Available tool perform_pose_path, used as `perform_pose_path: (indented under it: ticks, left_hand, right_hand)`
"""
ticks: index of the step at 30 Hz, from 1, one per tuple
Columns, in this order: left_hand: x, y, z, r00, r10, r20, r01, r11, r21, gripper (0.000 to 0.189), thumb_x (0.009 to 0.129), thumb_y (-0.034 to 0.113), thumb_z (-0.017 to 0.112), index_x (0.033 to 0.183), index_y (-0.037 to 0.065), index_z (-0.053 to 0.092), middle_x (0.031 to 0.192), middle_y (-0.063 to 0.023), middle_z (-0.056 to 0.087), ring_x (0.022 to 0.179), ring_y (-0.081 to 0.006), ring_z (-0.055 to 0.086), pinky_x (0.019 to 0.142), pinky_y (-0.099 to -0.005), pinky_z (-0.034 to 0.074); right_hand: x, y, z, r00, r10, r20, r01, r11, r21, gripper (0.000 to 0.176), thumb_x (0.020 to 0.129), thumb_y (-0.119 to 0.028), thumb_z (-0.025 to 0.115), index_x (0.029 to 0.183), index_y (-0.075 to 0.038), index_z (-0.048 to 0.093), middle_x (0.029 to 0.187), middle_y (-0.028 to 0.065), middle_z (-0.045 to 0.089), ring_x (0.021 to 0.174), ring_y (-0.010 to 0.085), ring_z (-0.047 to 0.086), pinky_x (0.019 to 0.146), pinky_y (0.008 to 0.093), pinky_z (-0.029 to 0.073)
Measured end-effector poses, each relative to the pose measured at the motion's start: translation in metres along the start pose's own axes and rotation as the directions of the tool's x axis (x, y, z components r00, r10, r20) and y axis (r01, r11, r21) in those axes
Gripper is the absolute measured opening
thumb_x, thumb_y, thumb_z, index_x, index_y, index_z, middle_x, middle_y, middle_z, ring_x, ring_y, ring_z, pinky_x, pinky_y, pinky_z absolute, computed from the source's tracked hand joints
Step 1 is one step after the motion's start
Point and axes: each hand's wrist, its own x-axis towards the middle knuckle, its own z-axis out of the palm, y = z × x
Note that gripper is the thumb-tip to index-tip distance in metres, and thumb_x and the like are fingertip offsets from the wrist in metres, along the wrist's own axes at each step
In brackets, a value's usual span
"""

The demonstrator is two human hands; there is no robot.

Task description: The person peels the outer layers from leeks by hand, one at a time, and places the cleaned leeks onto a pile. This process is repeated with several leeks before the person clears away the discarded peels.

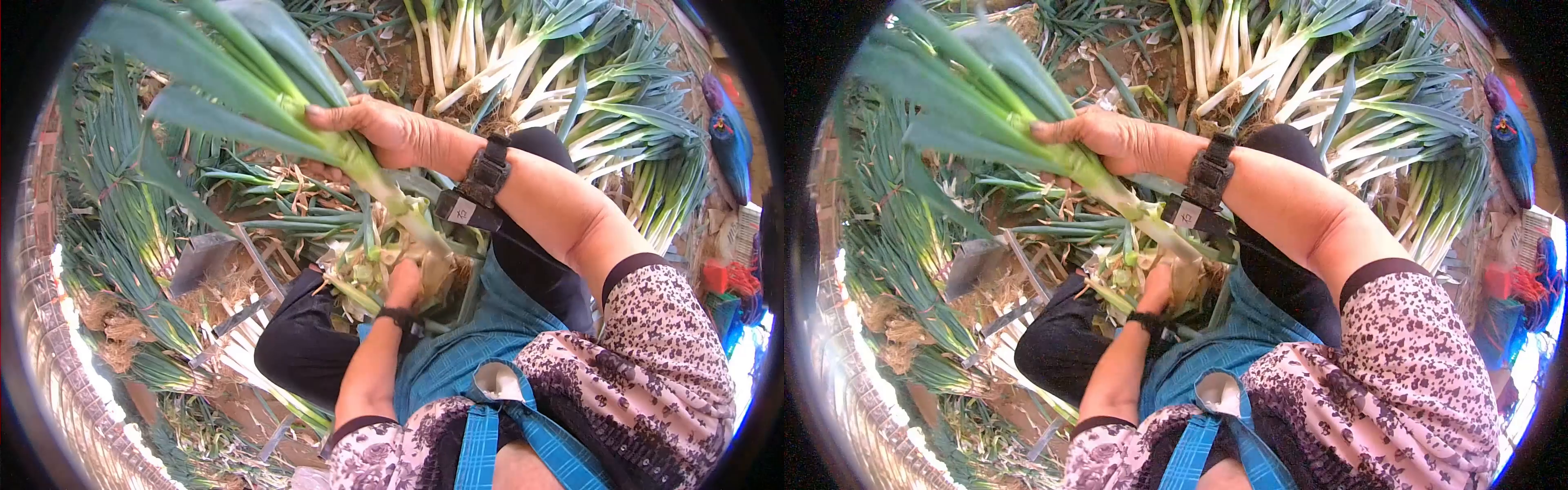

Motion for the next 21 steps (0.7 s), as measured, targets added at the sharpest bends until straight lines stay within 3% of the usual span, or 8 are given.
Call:
perform_pose_path:
  ticks: [2, 4, 6, 12, 14, 16, 17, 21]
  left_hand:
    - [-0.015, 0.03, -0.05, 0.994, -0.088, -0.069, 0.101, 0.972, 0.21, 0.04, 0.088, 0.034, 0.052, 0.105, -0.001, 0.062, 0.1, -0.0247, 0.064, 0.088, -0.0396, 0.062, 0.076, -0.0433, 0.049]
    - [-0.044, 0.081, -0.123, 0.909, -0.164, -0.383, 0.097, 0.977, -0.188, 0.035, 0.084, 0.029, 0.063, 0.096, -0.003, 0.064, 0.088, -0.0206, 0.067, 0.074, -0.0303, 0.065, 0.065, -0.0374, 0.05]
    - [-0.052, 0.104, -0.162, 0.71, -0.066, -0.701, -0.398, 0.784, -0.477, 0.027, 0.084, 0.018, 0.068, 0.098, -0.005, 0.064, 0.075, -0.0058, 0.065, 0.063, -0.011, 0.055, 0.06, -0.0272, 0.046]
    - [-0.067, 0.164, -0.188, 0.674, 0.079, -0.734, -0.45, 0.832, -0.323, 0.018, 0.083, 0.008, 0.068, 0.092, -0.006, 0.064, 0.075, -0.0021, 0.063, 0.064, -0.0062, 0.052, 0.061, -0.0215, 0.044]
    - [-0.064, 0.169, -0.189, 0.7, 0.002, -0.714, -0.463, 0.763, -0.452, 0.016, 0.081, 0.006, 0.066, 0.088, -0.008, 0.064, 0.072, -0.0048, 0.064, 0.065, -0.007, 0.055, 0.061, -0.0219, 0.044]
    - [-0.066, 0.168, -0.194, 0.825, -0.111, -0.554, -0.363, 0.646, -0.671, 0.017, 0.078, 0.007, 0.066, 0.084, -0.009, 0.063, 0.07, -0.0068, 0.064, 0.065, -0.0087, 0.057, 0.061, -0.0228, 0.044]
    - [-0.063, 0.164, -0.196, 0.804, -0.061, -0.591, -0.356, 0.748, -0.561, 0.022, 0.071, 0.01, 0.067, 0.077, -0.011, 0.062, 0.065, -0.0079, 0.062, 0.059, -0.0071, 0.052, 0.055, -0.0254, 0.042]
    - [-0.064, 0.166, -0.206, 0.882, -0.113, -0.457, -0.219, 0.761, -0.611, 0.021, 0.067, 0.012, 0.065, 0.067, -0.009, 0.062, 0.061, -0.0088, 0.063, 0.056, -0.0116, 0.054, 0.054, -0.028, 0.043]
  right_hand:
    - [0.0, -0.009, -0.008, 0.995, -0.056, -0.084, 0.052, 0.997, -0.056, 0.037, 0.088, -0.03, 0.063, 0.11, 0.0, 0.058, 0.087, 0.0108, 0.063, 0.069, 0.0196, 0.062, 0.059, 0.0335, 0.051]
    - [0.0, -0.012, -0.009, 0.96, -0.157, -0.233, 0.122, 0.98, -0.157, 0.034, 0.087, -0.024, 0.065, 0.111, -0.001, 0.058, 0.094, 0.0086, 0.062, 0.075, 0.0175, 0.061, 0.066, 0.0351, 0.052]
    - [-0.001, -0.013, -0.006, 0.932, -0.234, -0.277, 0.177, 0.96, -0.217, 0.033, 0.085, -0.021, 0.066, 0.111, -0.001, 0.058, 0.095, 0.0075, 0.061, 0.077, 0.0161, 0.059, 0.07, 0.0344, 0.05]
    - [0.0, 0.004, -0.02, 0.835, -0.329, -0.441, 0.142, 0.903, -0.405, 0.03, 0.083, -0.02, 0.068, 0.106, -0.002, 0.061, 0.088, 0.0048, 0.061, 0.077, 0.014, 0.055, 0.068, 0.0313, 0.046]
    - [-0.001, 0.007, -0.018, 0.824, -0.345, -0.449, 0.176, 0.91, -0.376, 0.029, 0.083, -0.019, 0.068, 0.106, -0.002, 0.061, 0.089, 0.0054, 0.061, 0.076, 0.0142, 0.055, 0.068, 0.0316, 0.046]
    - [-0.001, 0.009, -0.016, 0.81, -0.374, -0.452, 0.205, 0.902, -0.379, 0.027, 0.086, -0.018, 0.066, 0.108, -0.003, 0.061, 0.084, 0.0055, 0.061, 0.072, 0.0133, 0.057, 0.064, 0.0298, 0.049]
    - [-0.002, 0.011, -0.015, 0.813, -0.37, -0.451, 0.203, 0.904, -0.376, 0.027, 0.086, -0.018, 0.066, 0.108, -0.003, 0.061, 0.084, 0.0055, 0.061, 0.072, 0.0133, 0.057, 0.064, 0.0298, 0.049]
    - [-0.004, 0.021, -0.011, 0.814, -0.344, -0.467, 0.182, 0.916, -0.358, 0.026, 0.087, -0.017, 0.065, 0.108, -0.003, 0.062, 0.086, 0.0055, 0.061, 0.072, 0.0133, 0.056, 0.064, 0.03, 0.048]
